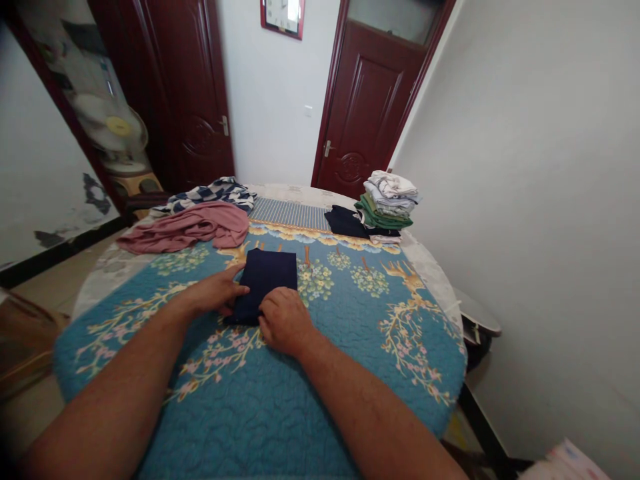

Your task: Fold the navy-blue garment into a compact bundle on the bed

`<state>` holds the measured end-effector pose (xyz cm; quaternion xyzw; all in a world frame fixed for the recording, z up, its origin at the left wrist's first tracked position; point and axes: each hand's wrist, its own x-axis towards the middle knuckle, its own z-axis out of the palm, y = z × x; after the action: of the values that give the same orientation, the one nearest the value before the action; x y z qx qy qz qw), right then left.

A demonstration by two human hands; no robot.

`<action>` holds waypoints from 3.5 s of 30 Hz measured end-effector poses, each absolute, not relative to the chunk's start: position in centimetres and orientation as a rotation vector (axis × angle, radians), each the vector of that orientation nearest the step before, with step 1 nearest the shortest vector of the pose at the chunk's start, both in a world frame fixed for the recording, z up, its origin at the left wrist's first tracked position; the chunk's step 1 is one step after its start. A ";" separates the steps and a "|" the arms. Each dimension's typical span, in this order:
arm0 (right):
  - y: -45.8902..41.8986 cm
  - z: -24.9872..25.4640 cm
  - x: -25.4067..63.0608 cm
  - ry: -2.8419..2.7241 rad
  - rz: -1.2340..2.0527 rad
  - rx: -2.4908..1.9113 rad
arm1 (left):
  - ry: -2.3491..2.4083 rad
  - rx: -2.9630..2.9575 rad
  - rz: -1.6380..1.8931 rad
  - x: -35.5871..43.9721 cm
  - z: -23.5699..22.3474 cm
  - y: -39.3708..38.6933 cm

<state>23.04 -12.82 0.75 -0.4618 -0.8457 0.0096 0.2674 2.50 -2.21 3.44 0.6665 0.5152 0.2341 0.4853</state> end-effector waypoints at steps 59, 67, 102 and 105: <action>-2.9 0.1 22.8 -1.934 0.226 -1.903 | 1.579 2.714 0.375 4.7 -1.9 -1.2; 0.6 -0.2 24.4 -1.873 0.261 -1.982 | 1.573 2.708 0.396 4.6 -1.8 -1.3; -11.5 -1.2 23.7 -2.059 0.165 -1.797 | 1.636 2.544 0.337 8.2 -0.5 3.7; -11.6 -1.2 23.8 -2.058 0.175 -1.786 | 1.723 2.483 0.323 7.6 -0.8 5.5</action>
<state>23.77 -11.62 -1.19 -0.6404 -0.7378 0.0627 0.2040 7.64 5.50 -0.81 0.8158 0.5661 0.1061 0.0512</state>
